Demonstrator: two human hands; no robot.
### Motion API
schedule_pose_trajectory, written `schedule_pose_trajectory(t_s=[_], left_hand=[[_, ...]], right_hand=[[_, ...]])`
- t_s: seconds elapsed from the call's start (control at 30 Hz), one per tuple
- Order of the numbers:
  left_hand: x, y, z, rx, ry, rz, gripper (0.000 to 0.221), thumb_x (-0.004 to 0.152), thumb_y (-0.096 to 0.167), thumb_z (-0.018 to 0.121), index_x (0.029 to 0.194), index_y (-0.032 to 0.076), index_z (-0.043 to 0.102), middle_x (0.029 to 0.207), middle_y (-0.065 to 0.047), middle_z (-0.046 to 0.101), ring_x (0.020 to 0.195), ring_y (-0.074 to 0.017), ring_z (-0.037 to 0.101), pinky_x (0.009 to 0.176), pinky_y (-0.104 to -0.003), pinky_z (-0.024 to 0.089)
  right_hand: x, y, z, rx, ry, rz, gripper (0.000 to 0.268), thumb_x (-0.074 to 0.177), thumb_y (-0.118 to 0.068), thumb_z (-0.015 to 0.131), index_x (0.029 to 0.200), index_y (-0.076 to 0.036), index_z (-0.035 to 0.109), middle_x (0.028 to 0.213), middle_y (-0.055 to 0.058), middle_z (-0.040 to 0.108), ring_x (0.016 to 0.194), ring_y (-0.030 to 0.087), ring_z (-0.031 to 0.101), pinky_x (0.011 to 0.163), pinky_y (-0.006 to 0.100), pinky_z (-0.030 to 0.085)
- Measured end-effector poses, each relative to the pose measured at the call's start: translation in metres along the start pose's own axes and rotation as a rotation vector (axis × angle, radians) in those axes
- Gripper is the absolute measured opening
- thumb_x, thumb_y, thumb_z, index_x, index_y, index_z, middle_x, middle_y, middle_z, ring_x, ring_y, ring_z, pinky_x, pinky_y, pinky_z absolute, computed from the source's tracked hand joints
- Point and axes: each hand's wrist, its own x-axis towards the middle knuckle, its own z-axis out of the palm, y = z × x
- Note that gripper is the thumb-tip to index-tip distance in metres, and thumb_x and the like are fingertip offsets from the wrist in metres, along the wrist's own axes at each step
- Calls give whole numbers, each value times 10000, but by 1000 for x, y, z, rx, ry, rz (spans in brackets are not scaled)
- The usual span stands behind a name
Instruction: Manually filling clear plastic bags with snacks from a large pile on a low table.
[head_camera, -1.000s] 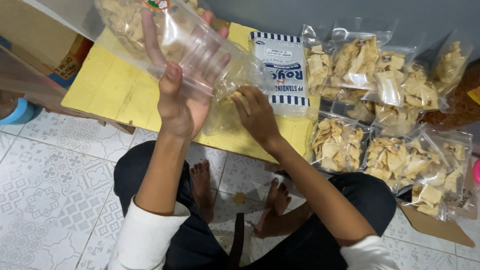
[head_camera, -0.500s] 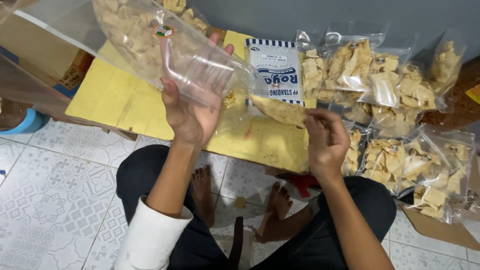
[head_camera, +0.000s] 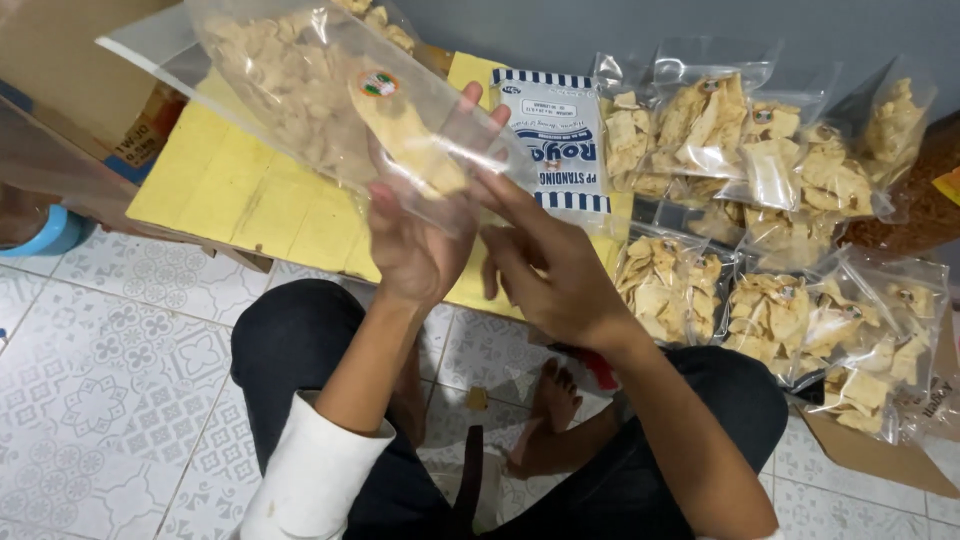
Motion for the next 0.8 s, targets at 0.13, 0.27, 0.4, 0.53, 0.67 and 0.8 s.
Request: schedule_pose_trajectory(t_s=[0.13, 0.27, 0.4, 0.53, 0.67, 0.8], left_hand=[[2, 30, -13, -87, -177, -57, 1174, 746, 657, 662, 1682, 228, 98, 1623, -209, 276, 1584, -474, 213, 1246, -514, 357], [-3, 86, 0, -207, -168, 38, 858, 665, 557, 756, 1415, 273, 451, 1643, -171, 319, 1496, -371, 385, 1250, -589, 395], [-5, 112, 5, -718, -141, 65, 1446, 555, 247, 852, 1735, 118, 27, 1663, -221, 237, 1479, -399, 303, 1218, -586, 293], [-5, 109, 7, -601, -133, 111, 1389, 523, 289, 856, 1662, 124, 79, 1663, -216, 221, 1499, -360, 294, 1186, -584, 345], [-8, 98, 7, -421, -83, 139, 1122, 592, 428, 804, 1525, 191, 228, 1661, -242, 205, 1374, -474, 417, 1126, -671, 412], [-10, 77, 15, -137, 194, 170, 849, 589, 563, 733, 1259, 88, 514, 1554, -230, 423, 1455, -428, 440, 1144, -667, 433]], right_hand=[[17, -5, -7, -10, 109, -71, 372, 1176, -7, 406, 1510, -161, 461, 658, 7, 642, 433, 46, 531, 392, 151, 507], [18, 25, -1, 164, 419, -117, 222, 1120, 6, 416, 1198, -53, 616, 1132, 140, 697, 550, 143, 600, 504, 234, 543], [14, 79, 9, 123, 105, 199, 241, 1054, 71, 430, 1050, -28, 650, 938, 121, 689, 697, 153, 654, 644, 244, 617], [28, 123, 39, -161, -29, 352, 250, 1025, -112, 507, 1186, -59, 691, 1176, 112, 731, 1041, 249, 703, 889, 359, 586], [40, 178, 64, -512, 14, 26, 164, 1034, -83, 529, 1064, 28, 645, 1063, 184, 679, 1178, 354, 607, 1105, 515, 427], [49, 240, 82, -719, -91, 8, 393, 901, -68, 502, 548, -134, 341, 543, -22, 266, 618, 230, 382, 967, 473, 386]])
